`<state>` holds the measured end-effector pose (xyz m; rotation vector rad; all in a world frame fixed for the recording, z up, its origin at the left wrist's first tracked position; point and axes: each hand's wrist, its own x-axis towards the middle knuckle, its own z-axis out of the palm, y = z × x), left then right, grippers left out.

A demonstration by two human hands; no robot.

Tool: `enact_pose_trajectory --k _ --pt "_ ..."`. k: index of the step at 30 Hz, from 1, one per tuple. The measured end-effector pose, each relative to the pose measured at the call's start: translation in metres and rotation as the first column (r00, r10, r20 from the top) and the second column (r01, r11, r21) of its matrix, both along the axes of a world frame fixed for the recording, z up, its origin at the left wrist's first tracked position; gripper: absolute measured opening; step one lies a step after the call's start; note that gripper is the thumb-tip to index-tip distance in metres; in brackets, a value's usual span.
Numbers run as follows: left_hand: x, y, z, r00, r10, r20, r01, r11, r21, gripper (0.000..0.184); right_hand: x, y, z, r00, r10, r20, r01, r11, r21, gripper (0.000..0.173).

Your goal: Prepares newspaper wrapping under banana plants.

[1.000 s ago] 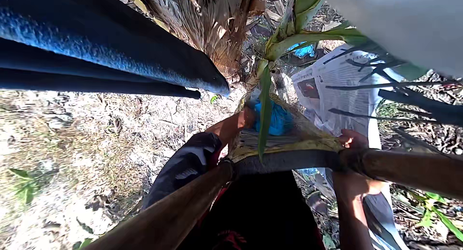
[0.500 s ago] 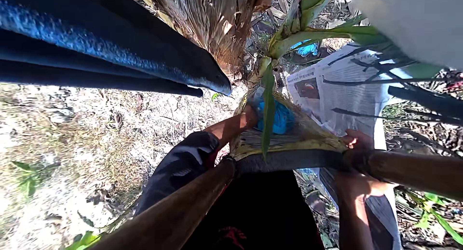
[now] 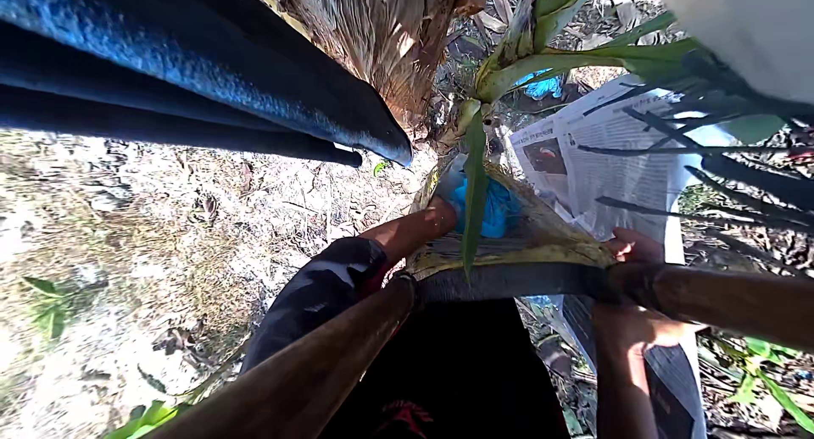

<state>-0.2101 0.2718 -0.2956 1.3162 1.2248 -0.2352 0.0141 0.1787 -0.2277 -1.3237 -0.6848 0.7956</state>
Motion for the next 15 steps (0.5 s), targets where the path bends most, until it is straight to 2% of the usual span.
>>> enact_pose_trajectory --k 2,4,5,7,8,9,10,11,13,15 --pt "-0.011 0.002 0.001 0.996 -0.004 0.086 0.005 1.0 -0.018 0.014 -0.002 -0.001 0.003 1.0 -0.018 0.005 0.018 1.0 -0.019 0.019" --pt "-0.023 -0.005 -0.011 0.993 -0.022 0.118 0.013 0.997 0.075 0.011 -0.003 -0.001 0.003 1.0 -0.007 0.015 0.008 1.0 -0.021 0.018" --pt "-0.021 -0.007 -0.018 0.994 -0.101 0.028 0.097 0.988 0.122 0.013 -0.003 -0.001 0.003 1.0 -0.008 0.009 0.009 1.0 -0.019 0.018" --pt "-0.009 -0.012 -0.045 0.97 -0.216 -0.115 0.228 0.968 0.105 0.024 -0.004 0.0 0.004 1.0 -0.015 0.001 0.015 1.0 -0.016 0.019" --pt "-0.003 -0.005 -0.051 0.935 -0.298 -0.194 0.304 0.953 0.002 0.027 -0.003 0.0 0.003 1.0 -0.016 0.002 0.016 1.0 -0.004 0.02" --pt "-0.008 -0.007 -0.075 0.904 -0.377 -0.204 0.397 0.915 0.071 0.025 -0.001 0.001 0.0 1.0 -0.016 -0.005 0.016 1.0 0.017 0.021" --pt "-0.033 -0.026 -0.134 0.937 -0.35 0.005 0.299 0.808 0.508 0.023 0.0 0.002 -0.001 1.0 -0.021 -0.014 0.022 0.999 0.033 0.021" --pt "-0.033 -0.02 -0.142 0.907 -0.421 -0.028 0.389 0.809 0.442 0.021 0.001 0.002 -0.002 0.999 -0.033 -0.023 0.034 0.999 0.037 0.021" --pt "-0.015 -0.011 -0.117 0.857 -0.496 -0.143 0.516 0.818 0.256 0.019 0.001 0.003 -0.002 0.998 -0.058 -0.036 0.059 0.998 0.025 0.021" --pt "-0.007 -0.017 -0.105 0.831 -0.519 -0.201 0.554 0.805 0.21 0.022 -0.001 0.003 -0.001 0.996 -0.077 -0.038 0.077 0.997 0.006 0.023"
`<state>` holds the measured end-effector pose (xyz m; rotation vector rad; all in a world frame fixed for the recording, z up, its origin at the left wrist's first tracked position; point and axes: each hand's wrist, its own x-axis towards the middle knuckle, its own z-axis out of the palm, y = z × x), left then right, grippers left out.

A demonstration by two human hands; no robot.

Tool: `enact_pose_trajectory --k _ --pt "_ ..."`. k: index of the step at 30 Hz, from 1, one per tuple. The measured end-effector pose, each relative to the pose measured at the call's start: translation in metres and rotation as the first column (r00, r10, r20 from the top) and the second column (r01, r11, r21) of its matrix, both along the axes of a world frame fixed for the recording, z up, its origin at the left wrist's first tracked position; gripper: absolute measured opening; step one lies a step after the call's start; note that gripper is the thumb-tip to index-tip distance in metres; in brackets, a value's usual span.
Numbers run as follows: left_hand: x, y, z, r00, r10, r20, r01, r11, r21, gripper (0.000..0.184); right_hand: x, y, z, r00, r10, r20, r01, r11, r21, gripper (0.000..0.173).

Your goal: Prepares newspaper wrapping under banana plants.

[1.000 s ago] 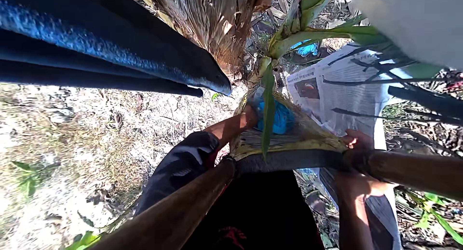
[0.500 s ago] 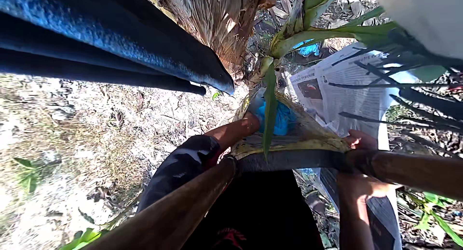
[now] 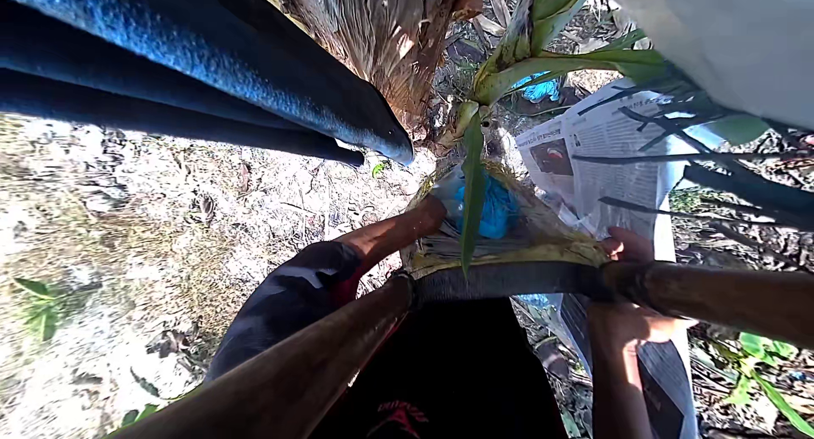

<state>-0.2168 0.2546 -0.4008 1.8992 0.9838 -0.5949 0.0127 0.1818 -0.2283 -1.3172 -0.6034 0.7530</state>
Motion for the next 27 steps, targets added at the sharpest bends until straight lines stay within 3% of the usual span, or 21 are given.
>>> enact_pose_trajectory --k 4,11,15,19,22,24,26,27 --pt "0.001 -0.003 0.004 0.999 -0.043 0.006 0.043 0.999 -0.018 0.023 -0.003 0.001 0.003 0.999 0.003 0.034 -0.003 1.0 -0.01 0.023" --pt "0.011 0.005 0.015 0.957 -0.233 -0.174 0.212 0.968 -0.132 0.028 -0.002 0.0 0.002 0.998 -0.003 0.069 0.005 1.0 -0.019 0.023" --pt "0.001 0.008 0.007 0.985 -0.142 -0.102 0.137 0.989 -0.057 0.02 -0.003 0.0 0.004 0.996 0.003 0.091 -0.001 1.0 -0.019 0.023" --pt "0.009 -0.012 0.018 0.981 -0.184 -0.064 0.18 0.981 -0.072 0.034 -0.005 0.002 0.005 0.997 -0.022 0.077 0.024 0.999 -0.026 0.023" --pt "0.01 -0.002 0.028 1.0 0.023 0.0 -0.023 0.993 -0.118 0.03 -0.003 0.001 0.005 0.997 0.013 0.079 -0.013 1.0 -0.003 0.024" --pt "0.007 0.006 0.014 0.982 0.173 0.076 -0.162 0.978 -0.135 0.025 -0.004 0.001 0.006 0.996 0.008 0.086 -0.007 1.0 -0.018 0.024" --pt "0.006 0.011 0.01 0.978 0.17 0.12 -0.161 0.984 -0.076 0.024 -0.003 0.0 0.005 0.994 0.012 0.108 -0.011 1.0 -0.016 0.023" --pt "0.011 0.014 0.022 0.987 0.147 0.062 -0.143 0.987 -0.075 0.026 -0.002 0.0 0.005 0.993 0.02 0.116 -0.018 1.0 -0.014 0.023"
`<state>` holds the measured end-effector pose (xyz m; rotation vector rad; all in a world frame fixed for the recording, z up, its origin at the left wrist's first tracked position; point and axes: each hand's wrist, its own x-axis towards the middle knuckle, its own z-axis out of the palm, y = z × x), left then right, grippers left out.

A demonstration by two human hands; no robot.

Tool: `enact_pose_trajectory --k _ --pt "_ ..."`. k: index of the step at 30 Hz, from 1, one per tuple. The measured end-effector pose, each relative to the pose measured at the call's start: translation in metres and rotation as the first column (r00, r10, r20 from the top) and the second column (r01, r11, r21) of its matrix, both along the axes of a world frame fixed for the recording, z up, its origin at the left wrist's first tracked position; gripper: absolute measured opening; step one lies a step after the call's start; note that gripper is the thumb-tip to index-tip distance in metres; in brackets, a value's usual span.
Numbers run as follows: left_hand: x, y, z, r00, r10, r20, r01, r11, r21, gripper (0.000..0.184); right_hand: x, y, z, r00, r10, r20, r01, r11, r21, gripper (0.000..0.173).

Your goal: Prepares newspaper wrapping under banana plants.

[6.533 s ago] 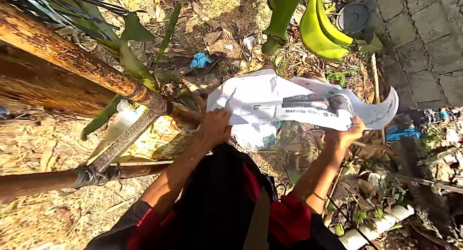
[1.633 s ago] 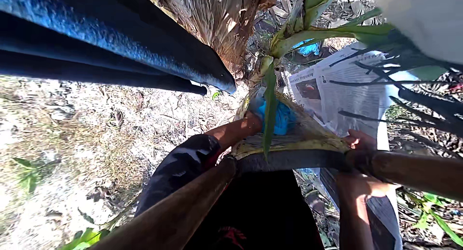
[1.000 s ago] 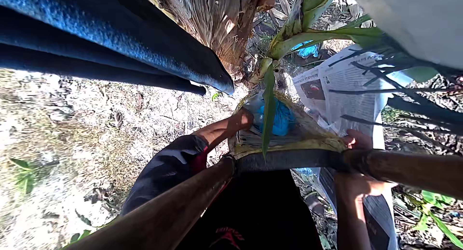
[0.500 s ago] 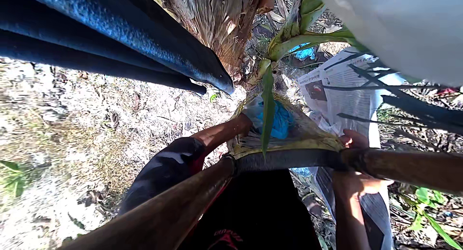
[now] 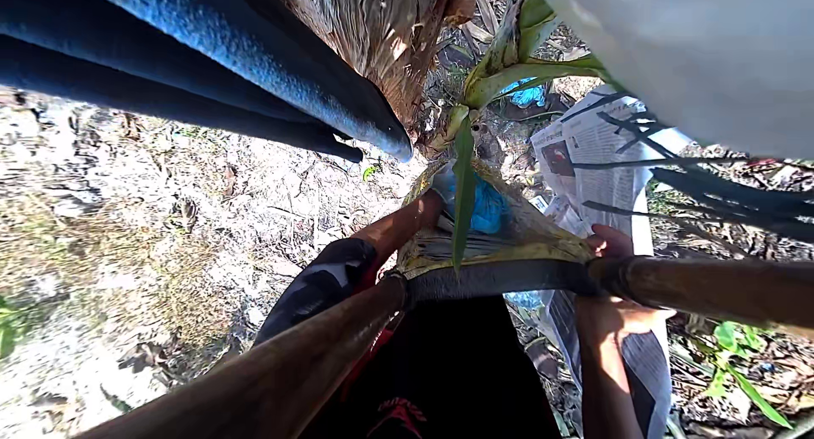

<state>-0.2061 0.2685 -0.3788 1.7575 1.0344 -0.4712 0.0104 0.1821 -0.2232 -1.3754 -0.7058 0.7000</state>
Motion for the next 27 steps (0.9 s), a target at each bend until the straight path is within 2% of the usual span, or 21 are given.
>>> enact_pose_trajectory --k 2,4,5,7,9,10,12,14,15,16,17,19,20,23,24,26,27 --pt "0.016 0.005 0.029 0.975 -0.108 -0.196 0.085 0.989 -0.123 0.035 0.001 0.0 -0.002 1.0 0.006 -0.015 -0.006 1.0 0.012 0.025" --pt "0.006 -0.023 -0.011 0.997 -0.074 -0.006 0.074 0.995 0.074 0.029 0.001 0.002 -0.002 0.999 -0.019 -0.047 0.018 1.0 -0.012 0.033" --pt "0.004 -0.031 -0.023 0.995 -0.081 0.05 0.076 0.993 0.095 0.029 0.001 0.001 -0.002 0.999 -0.037 -0.037 0.036 0.999 -0.03 0.034" --pt "0.012 -0.026 -0.017 0.992 -0.129 0.019 0.129 0.992 -0.004 0.033 0.002 0.001 -0.004 0.999 -0.043 -0.017 0.043 0.998 -0.043 0.029" --pt "0.021 -0.015 0.001 0.96 -0.274 -0.055 0.274 0.962 -0.016 0.034 0.003 0.0 -0.006 1.0 -0.025 -0.013 0.025 0.999 -0.031 0.026" --pt "0.023 -0.012 0.005 0.945 -0.323 -0.041 0.324 0.946 0.002 0.031 0.003 -0.001 -0.006 0.999 -0.038 -0.018 0.037 0.999 -0.038 0.027" --pt "0.017 -0.009 0.006 0.93 -0.345 0.127 0.34 0.939 0.057 0.026 0.003 -0.002 -0.007 0.997 -0.068 -0.041 0.065 0.995 -0.072 0.031" --pt "0.01 -0.007 0.008 0.916 -0.295 0.274 0.281 0.956 0.091 0.024 0.004 -0.003 -0.008 0.996 -0.073 -0.042 0.07 0.995 -0.076 0.033" --pt "0.01 -0.005 0.019 0.933 -0.281 0.226 0.274 0.96 0.063 0.024 0.006 -0.004 -0.01 0.997 -0.059 -0.049 0.056 0.996 -0.064 0.034" --pt "0.013 -0.003 0.032 0.953 -0.287 0.096 0.288 0.958 0.009 0.027 0.007 -0.006 -0.011 0.998 -0.034 -0.059 0.032 0.998 -0.049 0.037" --pt "0.018 -0.003 0.04 0.953 -0.301 -0.045 0.299 0.953 -0.05 0.03 0.008 -0.007 -0.012 0.999 -0.008 -0.053 0.006 1.0 -0.029 0.035" --pt "0.022 -0.005 0.047 0.939 -0.289 -0.187 0.277 0.957 -0.091 0.035 0.01 -0.007 -0.011 0.999 0.045 -0.03 -0.044 0.998 0.033 0.032" --pt "0.019 -0.006 0.048 0.952 -0.255 -0.172 0.247 0.967 -0.065 0.036 0.009 -0.007 -0.011 0.998 0.059 -0.03 -0.058 0.997 0.044 0.033" --pt "0.001 -0.009 0.043 0.988 -0.152 0.007 0.152 0.988 0.012 0.027 0.005 -0.003 -0.008 0.997 0.027 -0.076 -0.026 1.0 0.017 0.036" --pt "-0.001 -0.01 0.042 0.985 -0.173 0.011 0.173 0.985 -0.004 0.024 0.006 -0.002 -0.008 0.996 0.033 -0.085 -0.031 0.999 0.019 0.035" --pt "-0.008 -0.017 0.028 0.965 -0.254 0.07 0.249 0.966 0.068 0.018 0.006 -0.002 -0.009 0.994 0.057 -0.096 -0.055 0.998 0.026 0.037" --pt "-0.004 -0.016 0.039 0.953 -0.303 0.019 0.302 0.953 0.035 0.02 0.006 -0.002 -0.009 0.994 0.064 -0.092 -0.06 0.998 0.036 0.036"
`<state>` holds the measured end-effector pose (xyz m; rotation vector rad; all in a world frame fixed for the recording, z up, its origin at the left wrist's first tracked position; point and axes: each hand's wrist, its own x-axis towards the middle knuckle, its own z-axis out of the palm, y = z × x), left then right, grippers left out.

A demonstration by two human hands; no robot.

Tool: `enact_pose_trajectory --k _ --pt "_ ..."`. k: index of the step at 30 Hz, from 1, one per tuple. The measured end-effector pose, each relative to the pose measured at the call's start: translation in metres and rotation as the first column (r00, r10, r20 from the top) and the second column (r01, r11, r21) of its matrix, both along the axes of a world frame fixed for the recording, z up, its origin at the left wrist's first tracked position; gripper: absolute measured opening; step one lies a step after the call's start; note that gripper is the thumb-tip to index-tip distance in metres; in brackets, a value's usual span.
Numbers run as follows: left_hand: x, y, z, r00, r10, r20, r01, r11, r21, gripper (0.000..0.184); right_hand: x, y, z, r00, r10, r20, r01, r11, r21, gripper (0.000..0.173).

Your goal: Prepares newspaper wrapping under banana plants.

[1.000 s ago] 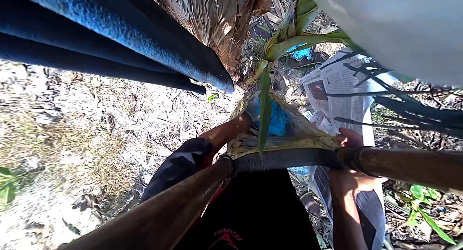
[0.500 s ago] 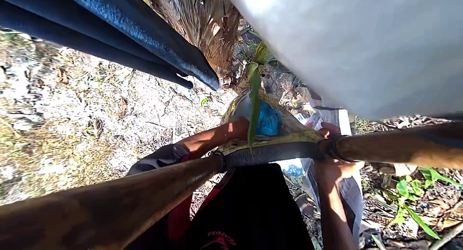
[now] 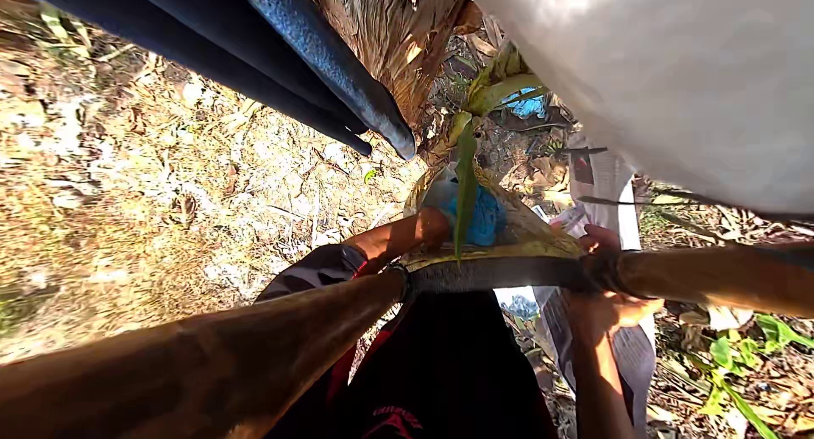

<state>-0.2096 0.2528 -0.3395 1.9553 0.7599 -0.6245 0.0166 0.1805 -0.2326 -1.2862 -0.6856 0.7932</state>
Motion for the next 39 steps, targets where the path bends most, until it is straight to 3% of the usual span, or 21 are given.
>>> enact_pose_trajectory --k 2,6,8,9,11,13,16,18,19,21,23,26,28,30,31,34,37,39 --pt "0.016 0.0 0.023 0.982 -0.109 -0.154 0.108 0.994 -0.017 0.025 0.0 0.0 0.0 1.0 0.003 0.024 -0.003 1.0 0.017 0.034" --pt "0.014 -0.024 -0.033 0.977 -0.186 -0.104 0.205 0.955 0.215 0.02 -0.003 0.002 0.003 0.999 -0.013 0.048 0.011 0.999 0.041 0.027" --pt "0.018 -0.022 -0.033 0.96 -0.213 -0.18 0.249 0.946 0.209 0.022 -0.002 0.001 0.002 0.999 0.002 0.051 -0.005 0.999 0.053 0.026" --pt "0.026 -0.017 -0.026 0.956 -0.164 -0.242 0.198 0.972 0.123 0.027 -0.002 0.0 0.003 0.999 0.008 0.051 -0.011 0.999 0.052 0.028" --pt "0.029 -0.009 -0.037 0.977 0.079 -0.199 -0.067 0.995 0.068 0.029 -0.001 0.0 0.003 0.998 0.035 0.044 -0.037 0.997 0.061 0.031" --pt "0.028 -0.002 -0.032 0.977 0.128 -0.169 -0.114 0.989 0.089 0.027 -0.001 0.001 0.004 0.998 0.053 0.046 -0.056 0.996 0.07 0.031" --pt "0.019 -0.012 -0.011 0.985 -0.13 -0.116 0.151 0.969 0.193 0.025 -0.002 0.002 0.005 0.999 0.024 0.048 -0.027 0.998 0.057 0.024" --pt "0.037 -0.021 -0.026 0.945 -0.206 -0.255 0.23 0.971 0.067 0.033 -0.005 0.002 0.006 0.998 -0.018 0.059 0.016 0.999 0.035 0.024" --pt "0.04 -0.025 -0.037 0.936 -0.235 -0.263 0.264 0.961 0.079 0.032 -0.005 0.002 0.006 0.998 -0.02 0.066 0.018 0.999 0.027 0.025" --pt "0.034 -0.022 -0.046 0.983 -0.143 -0.113 0.156 0.981 0.116 0.027 -0.003 0.003 0.006 0.996 -0.008 0.086 0.006 1.0 0.021 0.024" --pt "0.028 -0.009 -0.033 0.996 -0.009 0.088 0.004 0.998 0.055 0.027 -0.003 0.003 0.006 0.996 0.001 0.091 -0.003 1.0 0.02 0.023" --pt "0.017 0.0 -0.054 0.936 -0.199 0.289 0.153 0.973 0.176 0.025 0.0 0.002 0.003 0.998 0.022 0.063 -0.024 0.999 0.028 0.029" --pt "0.004 0.001 -0.063 0.916 -0.087 0.392 0.041 0.991 0.124 0.025 0.0 0.002 0.002 0.998 0.025 0.061 -0.027 0.999 0.03 0.03" --pt "-0.009 0.003 -0.042 0.911 0.131 0.39 -0.152 0.988 0.023 0.02 -0.001 0.001 0.003 0.997 0.028 0.071 -0.029 0.999 0.015 0.031" --pt "-0.01 0.004 -0.022 0.908 0.152 0.39 -0.194 0.979 0.07 0.02 -0.002 0.001 0.002 0.997 0.031 0.068 -0.032 0.999 0.021 0.03" --pt "-0.002 0.008 -0.012 0.716 0.006 0.698 -0.324 0.889 0.324 0.02 -0.001 0.001 0.003 0.994 -0.003 0.11 0.005 1.0 -0.014 0.029" --pt "-0.018 0.013 0.009 0.589 0.044 0.807 -0.49 0.813 0.313 0.021 -0.003 -0.001 0.0 0.991 -0.055 0.125 0.06 0.997 -0.04 0.026" --pt "-0.037 0.017 0.072 0.637 0.341 0.691 -0.555 0.825 0.105 0.018 -0.003 0.0 -0.002 0.987 -0.116 0.115 0.125 0.989 -0.078 0.029"
